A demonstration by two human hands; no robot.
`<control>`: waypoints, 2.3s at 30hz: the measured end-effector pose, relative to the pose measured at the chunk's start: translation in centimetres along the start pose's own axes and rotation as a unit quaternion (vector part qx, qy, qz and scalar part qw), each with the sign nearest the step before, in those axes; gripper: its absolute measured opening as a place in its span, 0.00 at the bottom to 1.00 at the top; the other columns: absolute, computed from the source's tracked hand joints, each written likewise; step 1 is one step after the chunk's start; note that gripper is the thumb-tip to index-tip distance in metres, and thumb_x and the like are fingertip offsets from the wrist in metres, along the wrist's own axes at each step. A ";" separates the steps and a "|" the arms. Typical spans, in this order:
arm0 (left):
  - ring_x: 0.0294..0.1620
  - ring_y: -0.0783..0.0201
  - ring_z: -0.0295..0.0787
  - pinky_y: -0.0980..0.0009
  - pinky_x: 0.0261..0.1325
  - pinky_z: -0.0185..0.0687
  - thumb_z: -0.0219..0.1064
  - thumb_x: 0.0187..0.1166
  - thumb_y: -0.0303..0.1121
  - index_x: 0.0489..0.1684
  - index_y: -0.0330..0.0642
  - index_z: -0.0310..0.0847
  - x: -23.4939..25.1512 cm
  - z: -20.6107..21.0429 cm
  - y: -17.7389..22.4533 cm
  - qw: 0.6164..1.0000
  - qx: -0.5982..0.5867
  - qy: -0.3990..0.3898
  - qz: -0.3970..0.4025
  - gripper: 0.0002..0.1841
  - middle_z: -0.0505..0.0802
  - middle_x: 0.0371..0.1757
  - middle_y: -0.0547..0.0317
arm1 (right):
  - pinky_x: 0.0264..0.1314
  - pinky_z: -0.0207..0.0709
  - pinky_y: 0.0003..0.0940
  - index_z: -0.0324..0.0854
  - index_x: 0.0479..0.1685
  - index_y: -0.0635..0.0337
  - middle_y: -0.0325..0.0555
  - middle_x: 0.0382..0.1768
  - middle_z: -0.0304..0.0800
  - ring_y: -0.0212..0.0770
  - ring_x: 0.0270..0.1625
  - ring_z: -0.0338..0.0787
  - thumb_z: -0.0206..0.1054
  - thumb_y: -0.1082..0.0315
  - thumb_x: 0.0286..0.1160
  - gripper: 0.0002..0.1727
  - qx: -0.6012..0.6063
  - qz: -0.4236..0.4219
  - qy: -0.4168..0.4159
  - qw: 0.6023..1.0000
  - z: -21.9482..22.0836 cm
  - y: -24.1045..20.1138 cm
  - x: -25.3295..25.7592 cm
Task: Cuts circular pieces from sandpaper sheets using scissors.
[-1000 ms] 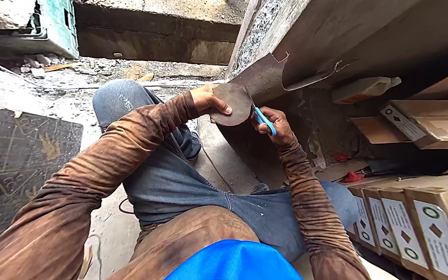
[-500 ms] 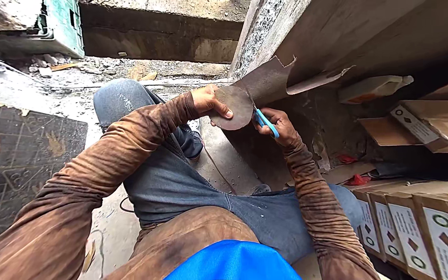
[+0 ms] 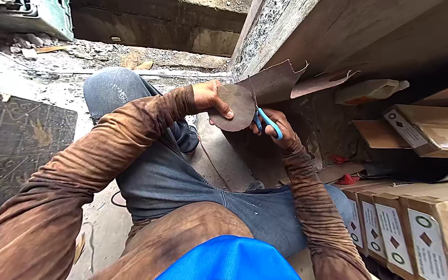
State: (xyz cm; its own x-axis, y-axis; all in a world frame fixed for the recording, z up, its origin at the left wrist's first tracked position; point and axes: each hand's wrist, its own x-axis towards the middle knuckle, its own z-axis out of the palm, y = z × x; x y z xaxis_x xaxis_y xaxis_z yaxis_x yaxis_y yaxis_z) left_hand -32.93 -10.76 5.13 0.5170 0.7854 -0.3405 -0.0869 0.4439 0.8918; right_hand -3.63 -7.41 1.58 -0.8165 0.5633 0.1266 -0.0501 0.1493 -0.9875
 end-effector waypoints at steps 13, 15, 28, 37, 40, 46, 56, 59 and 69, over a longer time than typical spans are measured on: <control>0.21 0.59 0.93 0.64 0.22 0.90 0.78 0.61 0.19 0.29 0.33 0.86 0.0 0.5 0.3 0.999 0.034 -0.017 -0.015 0.06 0.95 0.27 0.48 | 0.27 0.78 0.25 0.85 0.49 0.61 0.37 0.27 0.85 0.30 0.26 0.82 0.71 0.26 0.62 0.42 -0.023 0.048 -0.037 0.998 -1.4 -1.5 -0.7; 0.22 0.59 0.93 0.63 0.22 0.90 0.78 0.60 0.19 0.30 0.34 0.86 0.0 0.4 0.3 0.999 0.031 -0.020 -0.008 0.07 0.95 0.28 0.48 | 0.28 0.78 0.25 0.84 0.47 0.61 0.37 0.27 0.85 0.30 0.27 0.83 0.69 0.25 0.64 0.42 -0.035 0.048 -0.046 0.997 -1.6 -2.1 -0.3; 0.20 0.58 0.93 0.63 0.19 0.88 0.79 0.60 0.19 0.27 0.33 0.85 -0.7 -0.1 0.3 0.997 0.068 -0.033 -0.031 0.07 0.95 0.27 0.47 | 0.21 0.73 0.19 0.87 0.47 0.61 0.32 0.23 0.82 0.24 0.21 0.77 0.80 0.42 0.64 0.30 -0.081 0.080 -0.037 0.993 -2.0 -3.2 -0.7; 0.20 0.60 0.92 0.64 0.21 0.89 0.78 0.59 0.20 0.28 0.35 0.86 -0.3 -0.8 -0.2 0.998 0.052 -0.025 -0.003 0.06 0.95 0.26 0.49 | 0.56 0.89 0.40 0.74 0.76 0.59 0.44 0.60 0.92 0.40 0.60 0.91 0.68 0.20 0.58 0.55 -0.122 0.212 -0.125 0.961 1.3 -1.5 -6.3; 0.21 0.59 0.93 0.63 0.22 0.90 0.79 0.58 0.20 0.27 0.35 0.87 -0.5 -1.0 -0.5 0.999 0.047 -0.016 0.007 0.07 0.95 0.26 0.49 | 0.47 0.90 0.37 0.83 0.61 0.65 0.45 0.43 0.95 0.39 0.42 0.94 0.76 0.37 0.67 0.38 -0.033 0.141 -0.015 0.989 3.9 -1.9 -10.5; 0.22 0.61 0.92 0.65 0.23 0.91 0.78 0.56 0.19 0.36 0.35 0.86 0.1 -0.8 -0.3 0.997 0.025 0.030 0.072 0.11 0.96 0.29 0.50 | 0.46 0.93 0.47 0.77 0.54 0.70 0.47 0.26 0.91 0.45 0.32 0.95 0.59 0.65 0.85 0.14 0.096 0.100 0.375 0.917 12.0 -1.1 -8.0; 0.25 0.60 0.93 0.63 0.30 0.92 0.78 0.57 0.19 0.38 0.33 0.87 0.3 0.6 -0.5 0.994 0.065 0.014 0.083 0.11 0.96 0.31 0.49 | 0.37 0.92 0.39 0.74 0.62 0.61 0.45 0.40 0.92 0.41 0.35 0.94 0.76 0.75 0.69 0.23 0.203 0.101 0.533 0.815 11.7 -3.4 1.0; 0.28 0.59 0.94 0.61 0.35 0.94 0.79 0.57 0.19 0.39 0.32 0.87 -0.1 0.1 -0.6 0.992 0.095 0.035 0.080 0.13 0.96 0.32 0.49 | 0.42 0.94 0.45 0.75 0.61 0.63 0.47 0.38 0.91 0.44 0.37 0.94 0.78 0.76 0.66 0.24 0.226 0.100 0.527 0.813 11.7 -2.0 2.9; 0.66 0.52 0.85 0.49 0.70 0.80 0.38 0.86 0.69 0.74 0.42 0.73 -4.1 4.6 -4.0 0.869 -0.373 0.273 0.179 0.40 0.87 0.66 0.49 | 0.43 0.91 0.39 0.77 0.58 0.60 0.45 0.40 0.92 0.40 0.39 0.93 0.76 0.79 0.66 0.21 0.317 -0.005 0.557 0.767 13.2 0.6 6.0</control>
State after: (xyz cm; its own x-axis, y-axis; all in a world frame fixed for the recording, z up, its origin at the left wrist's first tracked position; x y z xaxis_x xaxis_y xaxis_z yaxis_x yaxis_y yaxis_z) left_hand -30.76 -17.74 4.31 -0.1206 0.9277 -0.3533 -0.7914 0.1250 0.5984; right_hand -16.20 -14.67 0.47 0.1672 0.9628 -0.2123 -0.6120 -0.0675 -0.7880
